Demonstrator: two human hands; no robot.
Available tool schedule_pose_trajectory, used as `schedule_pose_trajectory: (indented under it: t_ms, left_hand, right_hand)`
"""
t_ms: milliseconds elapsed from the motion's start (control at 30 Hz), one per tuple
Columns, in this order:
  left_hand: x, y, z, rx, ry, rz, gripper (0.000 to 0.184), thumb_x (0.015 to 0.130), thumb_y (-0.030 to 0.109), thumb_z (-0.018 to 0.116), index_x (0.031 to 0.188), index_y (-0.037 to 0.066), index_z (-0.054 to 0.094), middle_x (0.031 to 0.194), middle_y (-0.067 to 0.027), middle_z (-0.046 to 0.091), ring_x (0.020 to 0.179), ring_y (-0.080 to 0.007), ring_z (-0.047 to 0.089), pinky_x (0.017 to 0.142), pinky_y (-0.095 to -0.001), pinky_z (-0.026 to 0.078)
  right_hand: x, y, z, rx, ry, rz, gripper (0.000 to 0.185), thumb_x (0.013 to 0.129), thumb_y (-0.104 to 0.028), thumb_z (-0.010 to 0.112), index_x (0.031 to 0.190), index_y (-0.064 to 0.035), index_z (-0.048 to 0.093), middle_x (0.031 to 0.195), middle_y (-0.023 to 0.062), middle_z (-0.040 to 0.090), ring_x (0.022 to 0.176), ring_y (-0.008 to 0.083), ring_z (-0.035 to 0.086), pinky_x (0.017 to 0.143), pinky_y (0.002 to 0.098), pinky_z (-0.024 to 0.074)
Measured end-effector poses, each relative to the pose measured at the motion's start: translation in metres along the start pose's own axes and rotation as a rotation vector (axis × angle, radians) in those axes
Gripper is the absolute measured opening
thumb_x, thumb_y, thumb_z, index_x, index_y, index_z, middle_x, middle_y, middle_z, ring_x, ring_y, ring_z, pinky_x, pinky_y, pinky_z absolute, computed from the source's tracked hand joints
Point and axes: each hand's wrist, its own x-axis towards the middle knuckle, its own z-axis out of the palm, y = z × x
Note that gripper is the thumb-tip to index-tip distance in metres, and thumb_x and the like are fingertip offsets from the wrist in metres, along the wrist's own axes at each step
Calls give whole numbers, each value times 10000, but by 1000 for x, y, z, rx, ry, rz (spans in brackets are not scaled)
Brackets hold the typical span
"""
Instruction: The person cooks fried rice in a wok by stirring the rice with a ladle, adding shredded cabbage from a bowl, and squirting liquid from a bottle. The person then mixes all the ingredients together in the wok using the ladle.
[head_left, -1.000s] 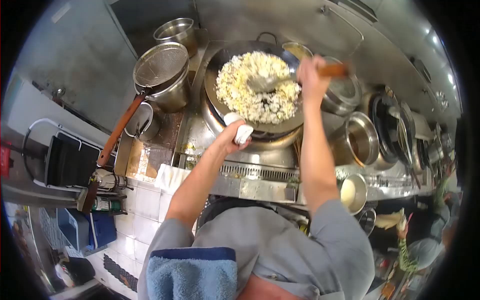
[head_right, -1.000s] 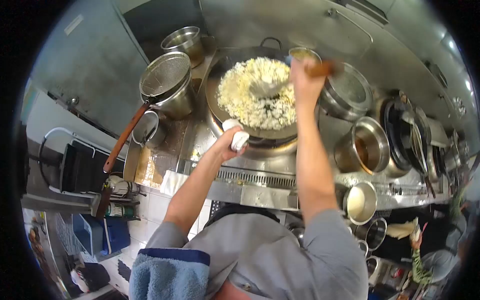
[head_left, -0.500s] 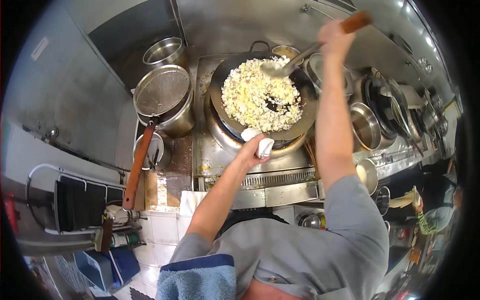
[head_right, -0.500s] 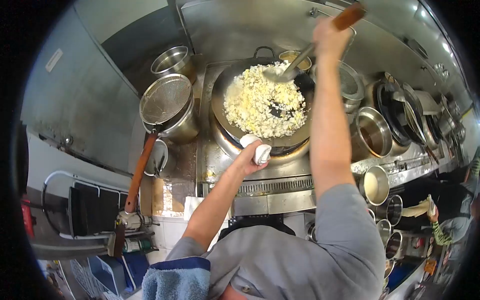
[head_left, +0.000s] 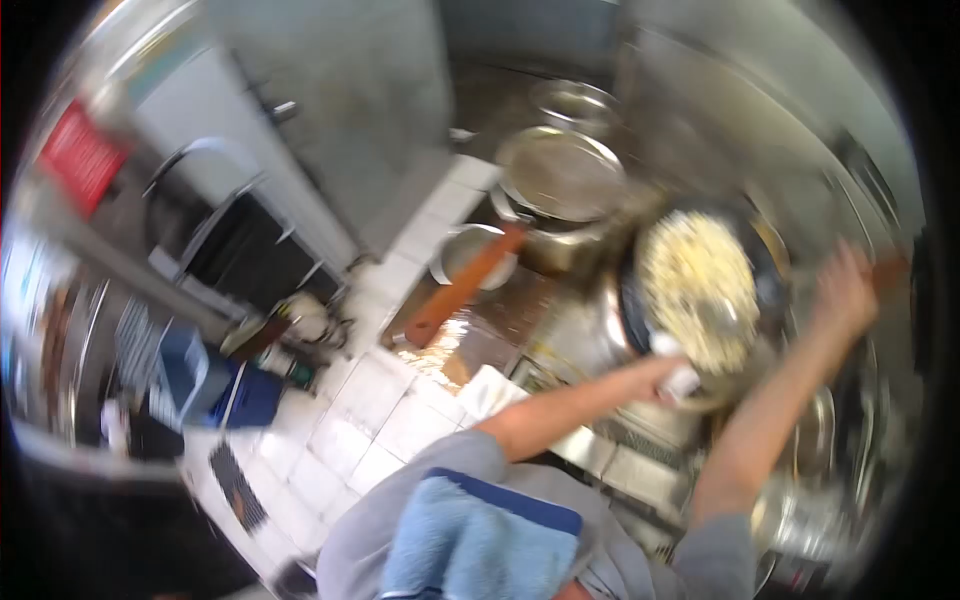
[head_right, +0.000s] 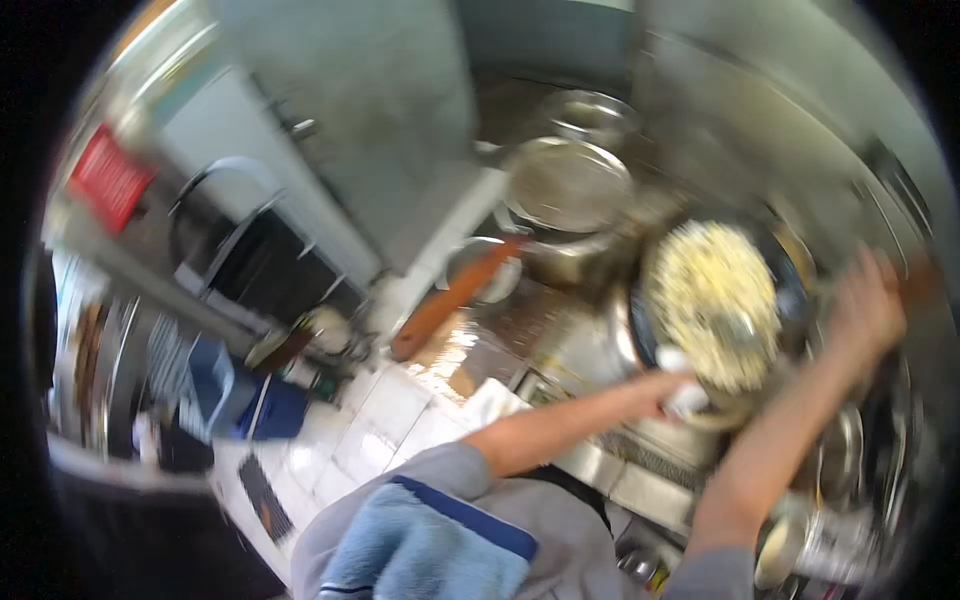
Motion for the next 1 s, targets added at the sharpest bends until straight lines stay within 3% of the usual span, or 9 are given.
schedule_pose_trajectory:
  t_ms: [200,267,367,467,600,733,833,900,1000]
  left_hand:
    - [-1,-1,8,7,54,14,323,760,406,588,978,168,573,851,0,595,764,-184,578,676,-440,517]
    - [-15,9,16,-17,94,3,292,743,383,595,957,185,574,835,0,589,773,-172,577,691,-446,515]
    - [-16,6,13,66,44,235,261,753,384,615,928,194,576,791,4,578,743,-161,574,656,-387,521]
    - [2,-8,-3,-106,73,32,165,779,357,609,797,198,571,646,18,563,545,-138,558,437,-309,458]
    - [-16,3,15,-78,232,-14,163,778,356,612,855,223,555,781,35,596,710,-123,581,562,-303,465]
    - [-18,8,16,-131,255,-7,155,786,274,596,889,177,531,832,-18,578,778,-213,575,640,-351,492]
    - [-22,18,23,-59,184,-70,157,824,248,550,918,127,516,827,-54,573,754,-225,579,611,-351,499]
    - [-1,15,14,-42,116,105,151,840,212,527,919,84,515,816,-76,581,713,-201,588,589,-342,501]
    - [-57,-35,44,-96,278,256,142,837,154,515,940,56,524,861,-75,592,698,-186,593,576,-331,503]
  right_hand:
    - [56,152,-114,246,-398,-166,313,928,-153,378,1100,36,557,710,17,465,622,85,428,552,212,351]
    - [13,45,-68,285,-2,132,365,937,-233,335,997,20,591,622,-8,368,562,88,361,503,225,302]
    - [-10,70,-97,331,-19,12,160,873,-130,448,915,-24,561,614,2,419,530,93,407,474,231,325]
    - [36,72,-76,466,-37,-55,56,810,-27,561,833,-67,530,606,11,470,498,98,453,446,237,348]
    - [57,-55,-53,402,7,-261,212,774,-26,640,664,-89,470,505,-50,348,394,65,324,372,221,220]
    - [70,72,-31,171,218,-122,228,790,-52,587,634,-101,427,475,-46,364,372,69,351,352,232,263]
    - [61,13,-9,298,-121,83,186,719,-42,600,590,-71,470,458,-32,374,373,70,385,369,253,291]
    - [3,-40,-25,244,-68,65,187,701,-36,594,577,-70,459,461,-25,392,373,78,398,368,259,288]
    - [21,9,-23,86,208,-55,192,718,-51,590,611,-73,433,456,-16,391,344,89,365,347,254,273]
